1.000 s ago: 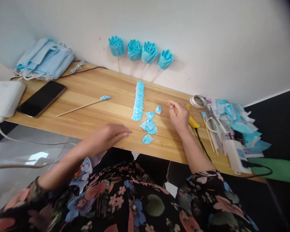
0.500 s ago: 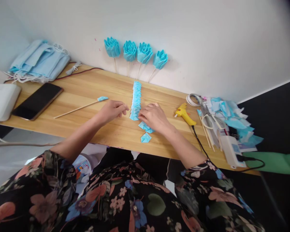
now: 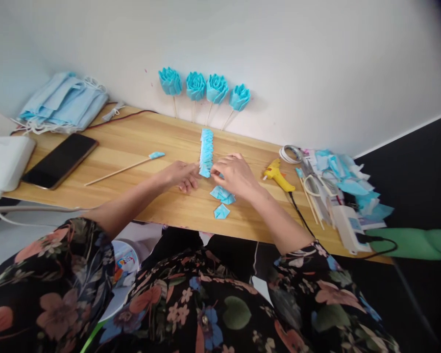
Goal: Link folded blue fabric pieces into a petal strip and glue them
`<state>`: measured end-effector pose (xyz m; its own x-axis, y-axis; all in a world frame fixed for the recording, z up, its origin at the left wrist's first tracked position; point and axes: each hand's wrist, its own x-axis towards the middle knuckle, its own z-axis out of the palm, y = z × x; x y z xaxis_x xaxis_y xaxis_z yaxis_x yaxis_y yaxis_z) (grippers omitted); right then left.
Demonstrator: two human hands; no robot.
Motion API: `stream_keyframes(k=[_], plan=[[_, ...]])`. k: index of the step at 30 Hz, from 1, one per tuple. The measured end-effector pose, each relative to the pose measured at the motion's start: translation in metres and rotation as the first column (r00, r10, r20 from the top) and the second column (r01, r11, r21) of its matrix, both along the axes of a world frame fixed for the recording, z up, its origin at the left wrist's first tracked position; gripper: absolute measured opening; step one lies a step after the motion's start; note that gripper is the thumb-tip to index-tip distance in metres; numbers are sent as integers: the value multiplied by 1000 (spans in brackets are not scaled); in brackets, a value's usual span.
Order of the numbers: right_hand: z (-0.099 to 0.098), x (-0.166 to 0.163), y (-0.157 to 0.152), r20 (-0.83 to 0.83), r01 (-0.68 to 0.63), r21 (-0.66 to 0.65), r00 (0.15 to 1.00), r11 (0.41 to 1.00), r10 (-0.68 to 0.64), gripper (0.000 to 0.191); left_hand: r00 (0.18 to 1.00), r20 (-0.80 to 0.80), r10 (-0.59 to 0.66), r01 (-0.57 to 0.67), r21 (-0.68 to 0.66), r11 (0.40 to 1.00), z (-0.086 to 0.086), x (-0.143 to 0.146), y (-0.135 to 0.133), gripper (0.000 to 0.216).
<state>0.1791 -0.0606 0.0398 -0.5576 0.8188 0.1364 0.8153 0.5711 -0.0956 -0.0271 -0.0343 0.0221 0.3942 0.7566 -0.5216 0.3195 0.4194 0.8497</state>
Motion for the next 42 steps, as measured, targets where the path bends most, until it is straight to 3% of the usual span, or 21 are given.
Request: stream_keyframes(k=[4, 8, 11, 15, 19, 24, 29, 31, 33, 35, 37, 39, 42], plan=[[13, 13, 4, -63, 24, 22, 998, 999, -23, 20, 990, 100, 97, -94, -32, 995, -4, 17, 5, 27], [27, 62, 5, -176, 271, 115, 952, 956, -248, 31, 943, 257, 212, -216, -15, 976, -6, 31, 17, 24], [24, 112, -4, -75, 450, 148, 893, 881, -444, 35, 864, 404, 300, -302, -60, 951, -4, 42, 31, 25], [-1, 157, -25, 171, 612, 114, 764, 782, -622, 36, 768, 494, 408, -366, -184, 912, 0, 56, 47, 25], [-25, 166, -38, 245, 667, 55, 713, 743, -657, 49, 726, 527, 442, -340, -285, 896, -5, 63, 48, 26], [-35, 167, -37, 233, 714, 69, 667, 697, -707, 46, 731, 528, 433, -304, -316, 898, -11, 56, 42, 24], [-37, 177, -37, 231, 674, 67, 707, 736, -668, 39, 709, 542, 452, -329, -312, 891, -14, 54, 43, 23], [-36, 179, -38, 164, 667, 55, 728, 743, -666, 35, 703, 552, 449, -329, -307, 893, -17, 55, 44, 22], [-31, 177, -40, -29, 673, -41, 738, 738, -674, 34, 700, 560, 443, -326, -301, 896, -20, 56, 44, 20], [-23, 170, -42, -346, 636, -253, 644, 729, -683, 38, 702, 566, 432, -318, -293, 902, -21, 57, 44, 20], [-14, 155, -44, -626, 475, -492, 389, 729, -676, 46, 701, 574, 424, -313, -286, 906, -21, 58, 42, 20], [-7, 135, -47, -742, 235, -612, 160, 755, -652, 50, 695, 582, 422, -315, -281, 907, -20, 58, 41, 19], [-7, 102, -50, -764, -9, -645, 3, 764, -645, 50, 690, 589, 421, -317, -277, 907, -20, 59, 39, 17]])
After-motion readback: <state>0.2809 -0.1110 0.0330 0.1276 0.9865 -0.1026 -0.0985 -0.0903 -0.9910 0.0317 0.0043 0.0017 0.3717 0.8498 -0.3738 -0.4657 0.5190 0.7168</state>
